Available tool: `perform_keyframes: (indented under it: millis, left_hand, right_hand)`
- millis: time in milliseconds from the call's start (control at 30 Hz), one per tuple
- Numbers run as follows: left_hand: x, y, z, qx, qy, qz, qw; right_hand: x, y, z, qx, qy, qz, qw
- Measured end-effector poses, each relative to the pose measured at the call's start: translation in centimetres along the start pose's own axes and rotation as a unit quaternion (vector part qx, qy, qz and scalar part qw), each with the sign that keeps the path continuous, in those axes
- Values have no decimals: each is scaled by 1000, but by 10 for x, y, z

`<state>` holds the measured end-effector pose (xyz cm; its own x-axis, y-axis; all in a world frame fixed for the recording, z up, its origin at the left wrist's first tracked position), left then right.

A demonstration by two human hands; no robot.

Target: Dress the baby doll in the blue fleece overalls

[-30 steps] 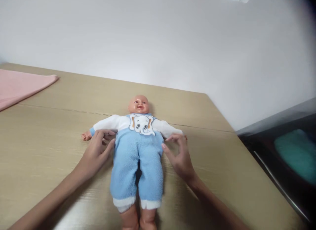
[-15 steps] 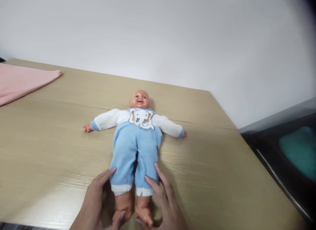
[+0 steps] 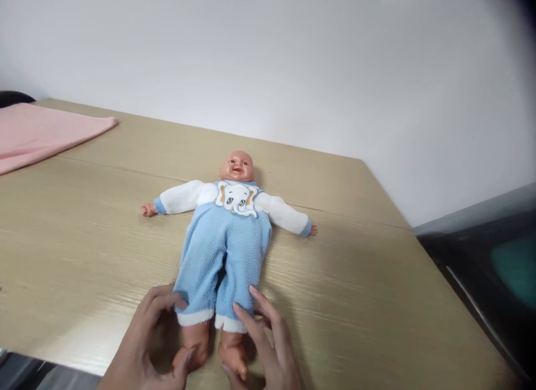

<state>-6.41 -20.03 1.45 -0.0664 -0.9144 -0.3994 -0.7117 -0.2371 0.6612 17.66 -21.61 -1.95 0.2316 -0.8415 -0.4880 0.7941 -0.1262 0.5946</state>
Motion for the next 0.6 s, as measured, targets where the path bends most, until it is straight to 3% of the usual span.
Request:
perform_keyframes:
  millis: [233, 367, 467, 533, 600]
  left_hand:
    - [7, 6, -4, -99, -55, -27, 993]
    - [10, 15, 1, -161, -51, -51, 984]
    - [-21, 19, -19, -104, -115, -34, 987]
    - [-58, 15, -38, -78, -163, -3, 984]
    - [-101, 4, -57, -80, -195, 37, 977]
  right_hand:
    - [4, -2, -10, 26, 25, 5, 999]
    - [-8, 28, -15, 0, 45, 26, 999]
    - [-40, 68, -42, 48, -21, 24, 998]
    - [-70, 101, -68, 109, -51, -19, 993]
    - [-102, 118, -97, 148, -45, -25, 988]
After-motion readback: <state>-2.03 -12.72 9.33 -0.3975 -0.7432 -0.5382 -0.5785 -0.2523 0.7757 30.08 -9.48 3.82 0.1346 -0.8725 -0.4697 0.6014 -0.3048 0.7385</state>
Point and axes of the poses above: each hand's wrist, its own x-axis away from the middle knuckle, its own y-axis out of the back of the hand, z = x × y, the point moved 10 cm from there along -x, towards the middle knuckle, and after that the axes turned 4 degrees about -x, right-handed, at the moved point
